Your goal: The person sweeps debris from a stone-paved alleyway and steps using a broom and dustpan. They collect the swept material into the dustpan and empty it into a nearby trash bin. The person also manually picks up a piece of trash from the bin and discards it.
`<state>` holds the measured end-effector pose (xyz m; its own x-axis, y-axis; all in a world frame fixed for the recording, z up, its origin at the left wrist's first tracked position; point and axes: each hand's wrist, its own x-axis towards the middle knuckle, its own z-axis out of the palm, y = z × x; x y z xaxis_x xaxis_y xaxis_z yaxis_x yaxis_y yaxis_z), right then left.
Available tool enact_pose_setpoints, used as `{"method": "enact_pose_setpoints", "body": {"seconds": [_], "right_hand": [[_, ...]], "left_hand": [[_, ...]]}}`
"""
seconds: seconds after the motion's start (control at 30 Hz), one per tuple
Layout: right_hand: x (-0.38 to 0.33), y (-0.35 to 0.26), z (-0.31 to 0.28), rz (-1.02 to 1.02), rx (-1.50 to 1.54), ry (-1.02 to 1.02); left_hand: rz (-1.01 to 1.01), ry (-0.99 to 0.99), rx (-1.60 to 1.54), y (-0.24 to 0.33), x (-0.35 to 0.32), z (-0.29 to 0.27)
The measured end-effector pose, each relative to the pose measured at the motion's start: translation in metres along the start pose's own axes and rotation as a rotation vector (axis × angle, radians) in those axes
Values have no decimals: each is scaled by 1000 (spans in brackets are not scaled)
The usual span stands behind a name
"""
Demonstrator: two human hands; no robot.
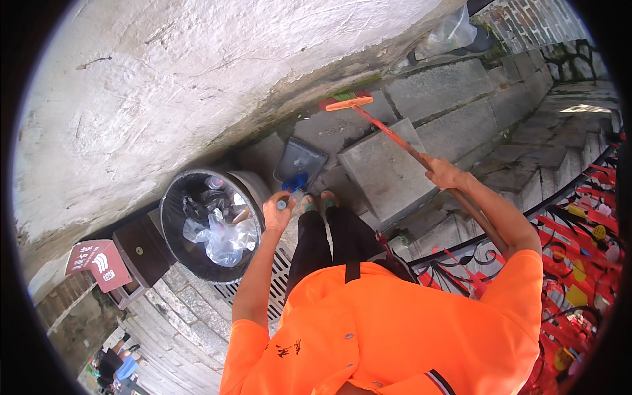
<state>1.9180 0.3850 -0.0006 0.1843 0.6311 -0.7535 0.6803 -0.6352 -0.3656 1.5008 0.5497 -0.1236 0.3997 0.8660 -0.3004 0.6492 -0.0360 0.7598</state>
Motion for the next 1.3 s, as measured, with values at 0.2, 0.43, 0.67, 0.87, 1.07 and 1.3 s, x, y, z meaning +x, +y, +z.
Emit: {"method": "enact_pose_setpoints", "body": {"seconds": [0.2, 0.43, 0.67, 0.87, 1.07, 1.3], "right_hand": [[43, -6, 41, 180, 388, -63], [-7, -62, 110, 146, 674, -316], [-55, -56, 43, 127, 342, -66], [49, -5, 10, 332, 299, 200], [138, -44, 67, 172, -21, 98], [33, -141, 116, -161, -113, -247]], "left_hand": [[70, -181, 161, 0, 83, 8], [79, -195, 245, -4, 127, 13], [75, -81, 50, -30, 120, -20], [-39, -7, -35, -25, 130, -55], [-33, -6, 57, -44, 150, -56], [-60, -23, 15, -46, 162, -70]]}}
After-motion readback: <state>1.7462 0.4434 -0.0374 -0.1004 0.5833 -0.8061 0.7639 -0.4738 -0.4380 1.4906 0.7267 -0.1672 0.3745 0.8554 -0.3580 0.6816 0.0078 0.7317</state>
